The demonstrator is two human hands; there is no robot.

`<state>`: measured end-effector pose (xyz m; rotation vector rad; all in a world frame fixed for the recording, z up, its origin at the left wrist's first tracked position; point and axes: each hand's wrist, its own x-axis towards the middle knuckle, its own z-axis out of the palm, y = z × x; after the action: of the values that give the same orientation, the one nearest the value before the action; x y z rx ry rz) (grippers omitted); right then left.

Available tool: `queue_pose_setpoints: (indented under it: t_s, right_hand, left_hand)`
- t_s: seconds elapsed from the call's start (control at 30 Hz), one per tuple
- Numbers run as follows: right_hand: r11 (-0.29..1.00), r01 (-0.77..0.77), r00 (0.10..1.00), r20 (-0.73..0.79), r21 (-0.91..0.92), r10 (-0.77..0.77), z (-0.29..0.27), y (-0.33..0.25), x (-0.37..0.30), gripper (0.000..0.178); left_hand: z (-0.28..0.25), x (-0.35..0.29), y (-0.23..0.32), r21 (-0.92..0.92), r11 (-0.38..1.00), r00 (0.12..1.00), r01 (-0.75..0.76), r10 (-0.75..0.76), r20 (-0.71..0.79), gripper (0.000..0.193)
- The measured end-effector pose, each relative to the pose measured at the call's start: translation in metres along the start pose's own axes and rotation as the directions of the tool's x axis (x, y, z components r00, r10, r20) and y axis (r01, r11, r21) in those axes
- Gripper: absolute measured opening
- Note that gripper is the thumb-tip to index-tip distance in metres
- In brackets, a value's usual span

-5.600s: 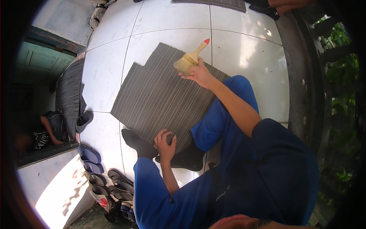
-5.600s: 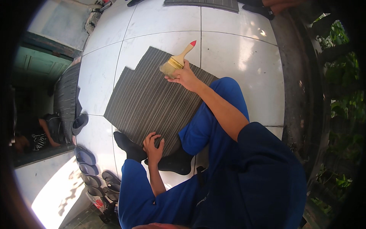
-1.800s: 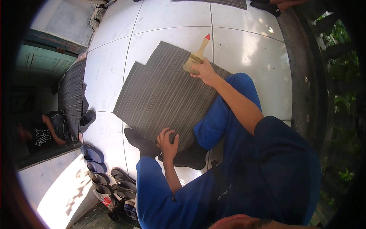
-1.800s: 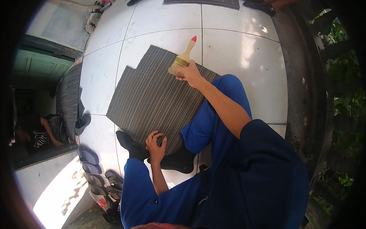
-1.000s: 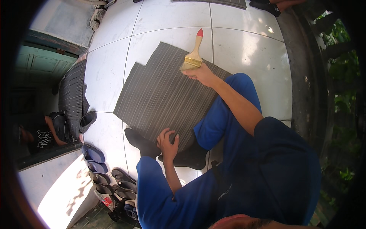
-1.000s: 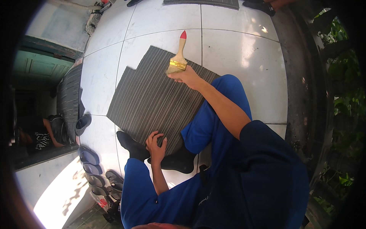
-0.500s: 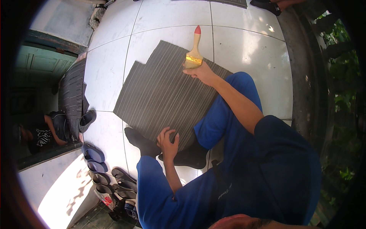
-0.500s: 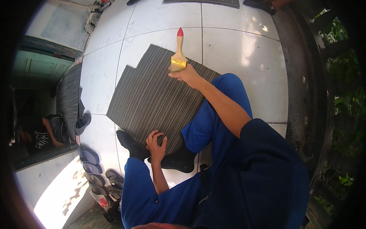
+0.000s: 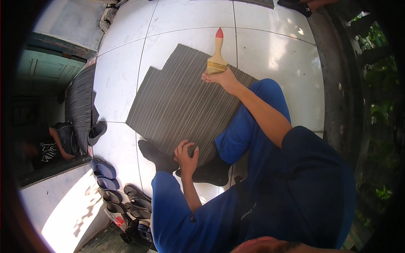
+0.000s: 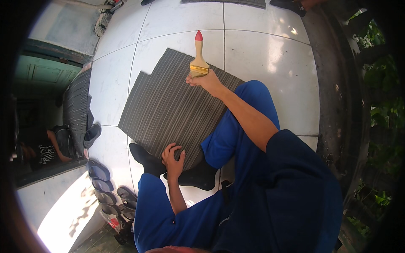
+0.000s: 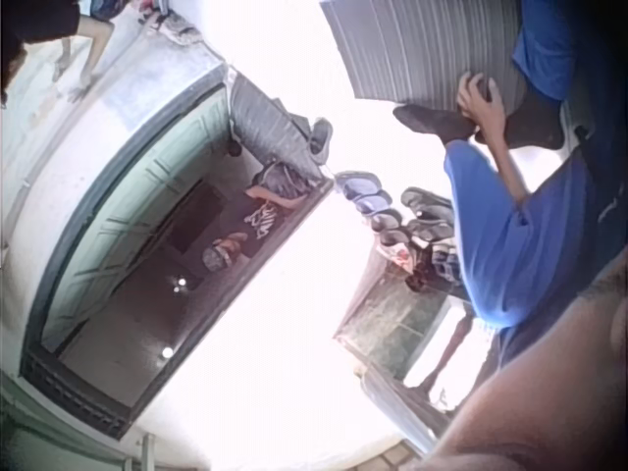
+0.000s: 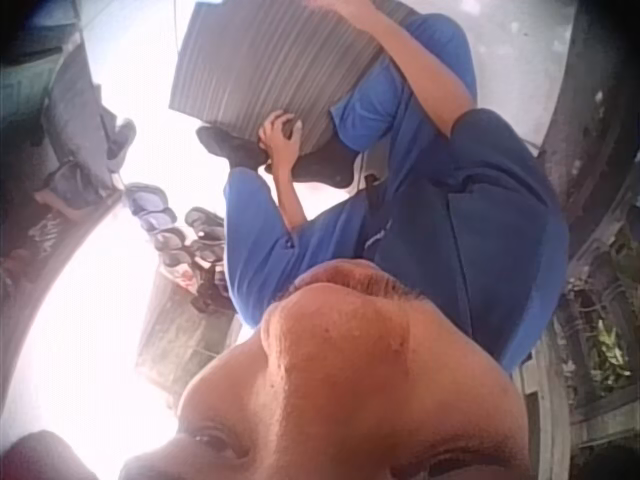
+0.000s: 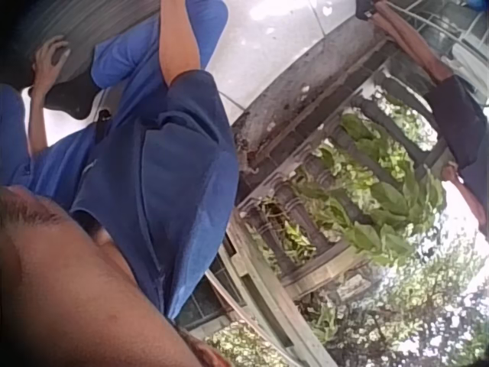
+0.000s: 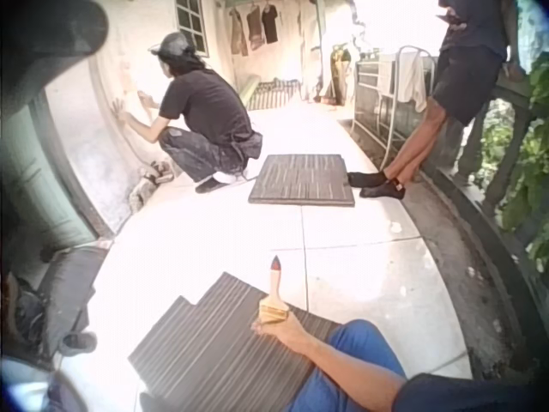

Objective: The person uses a paintbrush to spread a liquid substance across the surface of a grey rectangular tile.

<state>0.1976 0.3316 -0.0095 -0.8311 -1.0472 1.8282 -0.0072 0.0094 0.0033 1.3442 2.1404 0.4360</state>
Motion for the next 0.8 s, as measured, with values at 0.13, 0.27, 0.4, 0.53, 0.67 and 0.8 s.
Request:
queue_pose_setpoints:
  t_s: [0.13,0.27,0.4,0.53,0.67,0.8]
  right_hand:
    - [0.995,-0.086,0.996,0.014,-0.056,0.087,0.004,-0.002,0.0,0.026]
    - [0.974,-0.156,0.987,0.016,-0.165,0.161,-0.001,-0.005,-0.001,0.043]
    - [0.976,0.058,0.996,0.077,-0.211,-0.043,0.005,0.004,-0.004,0.054]
    - [0.971,-0.047,0.997,0.045,-0.234,0.059,0.002,0.002,-0.001,0.057]
    - [0.921,-0.096,0.994,-0.09,-0.377,0.067,0.001,0.005,0.0,0.041]
    - [0.892,-0.023,0.994,-0.102,-0.451,-0.026,0.003,0.006,-0.002,0.03]
  left_hand:
    - [0.0,-0.001,-0.002,-0.004,1.0,1.0,-0.004,0.004,-0.004,0.03]
    - [0.002,0.001,0.001,-0.011,1.0,1.0,-0.002,0.002,0.001,0.03]
    - [0.001,0.0,0.0,-0.011,1.0,1.0,-0.007,0.007,-0.005,0.03]
    - [0.001,0.0,-0.001,-0.006,1.0,1.0,-0.017,0.017,-0.013,0.03]
    - [0.001,0.0,0.0,-0.007,1.0,1.0,-0.011,0.011,-0.01,0.03]
    - [0.0,0.0,0.001,-0.007,1.0,1.0,-0.014,0.014,-0.01,0.03]
